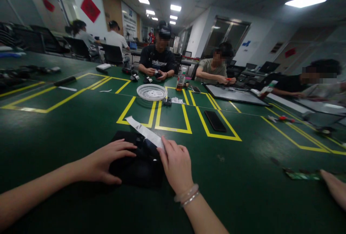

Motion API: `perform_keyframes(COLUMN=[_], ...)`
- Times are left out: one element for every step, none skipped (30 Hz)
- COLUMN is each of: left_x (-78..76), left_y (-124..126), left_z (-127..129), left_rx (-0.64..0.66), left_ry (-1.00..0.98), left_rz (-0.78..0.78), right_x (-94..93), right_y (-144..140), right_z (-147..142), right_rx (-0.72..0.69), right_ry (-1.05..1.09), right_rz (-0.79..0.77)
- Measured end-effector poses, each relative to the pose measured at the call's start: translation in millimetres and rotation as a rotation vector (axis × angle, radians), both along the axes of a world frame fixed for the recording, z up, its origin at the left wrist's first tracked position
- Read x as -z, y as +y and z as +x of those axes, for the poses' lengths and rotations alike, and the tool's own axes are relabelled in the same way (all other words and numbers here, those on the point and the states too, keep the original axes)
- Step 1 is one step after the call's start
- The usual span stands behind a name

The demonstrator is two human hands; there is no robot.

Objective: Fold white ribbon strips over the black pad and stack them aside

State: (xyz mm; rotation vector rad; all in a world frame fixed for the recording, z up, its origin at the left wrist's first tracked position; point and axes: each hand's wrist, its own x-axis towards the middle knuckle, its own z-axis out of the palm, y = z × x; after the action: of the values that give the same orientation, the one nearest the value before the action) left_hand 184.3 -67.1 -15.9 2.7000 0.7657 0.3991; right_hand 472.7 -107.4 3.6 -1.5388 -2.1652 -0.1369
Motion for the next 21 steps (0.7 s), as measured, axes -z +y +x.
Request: perform_keyframes(left_x=[2.0, 3.3, 4.0, 4.1, 3.7, 3.0, 2.1, 1.1, 0.2, -0.6, -1.1, -1.6, -1.9, -2.2, -2.6, -3.1, -3.7, -4.4, -5.1, -5.8, -6.4], left_y=[0.3, 0.5, 0.6, 0.9, 1.3, 1.9, 2.5, 3.2, 3.7, 3.9, 3.8, 3.4, 2.7, 1.8, 0.9, -0.1, -1.0, -1.7, -2.3, -2.9, -3.3], left_z=[0.3, 0.4, 0.1, -0.5, -1.4, -2.5, -3.7, -4.9, -5.9, -6.6, -6.9, -6.9, -6.6, -6.0, -5.2, -4.4, -3.6, -2.8, -2.1, -1.4, -0.8], left_rx=[-0.008, -0.022, -0.041, -0.065, -0.091, -0.109, -0.109, -0.093, -0.060, -0.019, 0.020, 0.051, 0.070, 0.082, 0.095, 0.108, 0.121, 0.131, 0.135, 0.136, 0.131], left_ry=[-0.011, -0.030, -0.058, -0.090, -0.116, -0.129, -0.123, -0.097, -0.059, -0.019, 0.013, 0.036, 0.052, 0.061, 0.069, 0.075, 0.078, 0.079, 0.077, 0.074, 0.071], left_rz=[0.050, 0.110, 0.177, 0.241, 0.293, 0.330, 0.347, 0.346, 0.329, 0.304, 0.281, 0.262, 0.251, 0.247, 0.248, 0.250, 0.250, 0.247, 0.246, 0.245, 0.245], right_x=[-0.4, -0.9, -1.2, -1.5, -1.6, -1.7, -1.6, -1.5, -1.4, -1.4, -1.4, -1.4, -1.5, -1.5, -1.6, -1.8, -2.2, -2.9, -3.8, -5.1, -6.5], right_y=[-0.6, -1.2, -1.7, -2.2, -2.6, -2.9, -3.1, -3.2, -3.2, -3.1, -2.9, -2.7, -2.4, -2.2, -2.0, -1.9, -1.9, -2.2, -2.8, -3.6, -4.8], right_z=[-1.1, -2.1, -3.0, -3.8, -4.4, -4.6, -4.7, -4.5, -4.1, -3.6, -3.1, -2.6, -2.2, -1.9, -1.9, -2.1, -2.6, -3.4, -4.4, -5.7, -7.2], right_rx=[-0.034, -0.067, -0.098, -0.131, -0.165, -0.203, -0.246, -0.290, -0.330, -0.363, -0.388, -0.409, -0.426, -0.441, -0.449, -0.452, -0.447, -0.440, -0.434, -0.432, -0.431], right_ry=[0.009, 0.019, 0.031, 0.042, 0.051, 0.055, 0.057, 0.054, 0.050, 0.046, 0.044, 0.038, 0.024, 0.001, -0.029, -0.064, -0.098, -0.126, -0.145, -0.157, -0.164], right_rz=[-0.004, -0.008, -0.014, -0.021, -0.034, -0.052, -0.074, -0.102, -0.133, -0.164, -0.193, -0.216, -0.231, -0.235, -0.231, -0.223, -0.213, -0.210, -0.214, -0.222, -0.232])
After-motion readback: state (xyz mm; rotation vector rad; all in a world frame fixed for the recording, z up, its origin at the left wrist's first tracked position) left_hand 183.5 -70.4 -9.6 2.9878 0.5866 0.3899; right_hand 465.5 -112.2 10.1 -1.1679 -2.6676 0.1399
